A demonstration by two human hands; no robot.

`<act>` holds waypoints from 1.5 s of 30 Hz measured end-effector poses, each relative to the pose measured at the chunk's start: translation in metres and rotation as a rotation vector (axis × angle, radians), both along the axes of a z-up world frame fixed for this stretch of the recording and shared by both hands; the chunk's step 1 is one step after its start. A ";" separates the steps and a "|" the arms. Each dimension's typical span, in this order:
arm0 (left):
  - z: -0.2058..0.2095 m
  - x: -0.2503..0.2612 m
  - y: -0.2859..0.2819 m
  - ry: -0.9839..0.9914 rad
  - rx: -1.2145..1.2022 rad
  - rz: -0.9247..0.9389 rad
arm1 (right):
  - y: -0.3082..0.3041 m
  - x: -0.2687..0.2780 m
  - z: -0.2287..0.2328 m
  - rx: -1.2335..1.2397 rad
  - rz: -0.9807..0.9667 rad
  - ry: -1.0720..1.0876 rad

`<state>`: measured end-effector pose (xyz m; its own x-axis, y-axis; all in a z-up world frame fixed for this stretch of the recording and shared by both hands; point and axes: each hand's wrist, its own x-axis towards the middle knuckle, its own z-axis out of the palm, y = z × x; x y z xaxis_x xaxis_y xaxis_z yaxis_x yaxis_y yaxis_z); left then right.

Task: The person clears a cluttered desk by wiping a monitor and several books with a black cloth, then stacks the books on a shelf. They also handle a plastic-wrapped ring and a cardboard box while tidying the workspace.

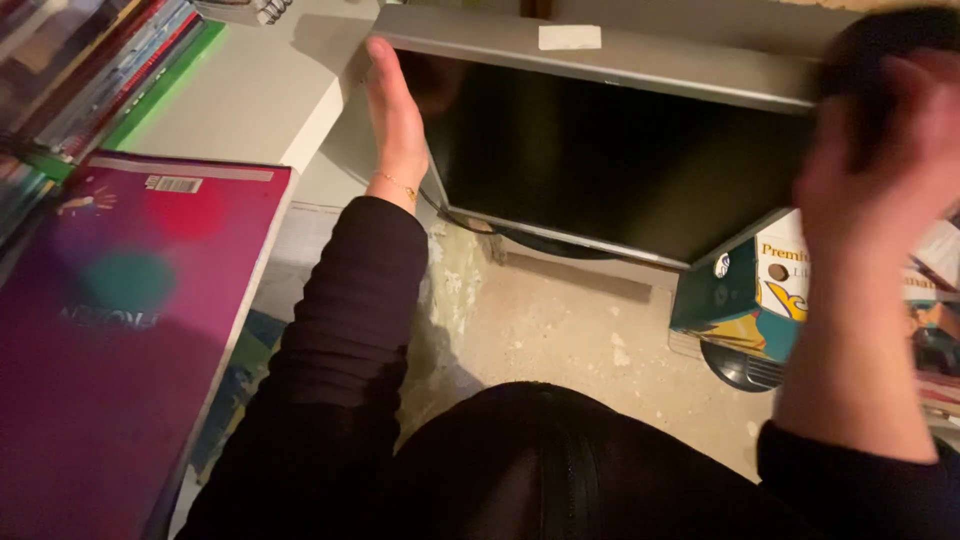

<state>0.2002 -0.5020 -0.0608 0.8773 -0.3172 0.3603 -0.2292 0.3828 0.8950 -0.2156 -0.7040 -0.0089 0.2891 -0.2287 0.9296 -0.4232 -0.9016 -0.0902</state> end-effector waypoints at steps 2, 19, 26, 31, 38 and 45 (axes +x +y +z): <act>0.014 -0.013 0.007 0.100 0.028 -0.059 | 0.052 0.030 0.043 -0.151 0.060 0.126; 0.030 -0.007 -0.004 -0.118 -0.166 -0.481 | 0.172 0.249 0.037 -0.016 0.734 0.158; 0.038 0.016 -0.038 0.087 0.141 -0.120 | 0.134 0.122 -0.090 0.872 0.590 0.204; 0.031 0.013 -0.047 0.093 0.172 -0.126 | 0.100 0.037 -0.184 1.616 0.235 -0.239; -0.056 -0.005 -0.043 -0.349 0.233 0.059 | 0.062 0.007 -0.318 2.009 0.121 -0.799; -0.199 -0.083 -0.011 -0.777 -0.031 0.306 | -0.021 0.100 -0.411 0.941 0.027 -0.366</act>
<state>0.1175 -0.5128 -0.2597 0.4217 -0.0853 0.9027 -0.8746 0.2246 0.4297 -0.1155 -0.7248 -0.4198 0.0385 -0.9126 0.4070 -0.2075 -0.4057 -0.8901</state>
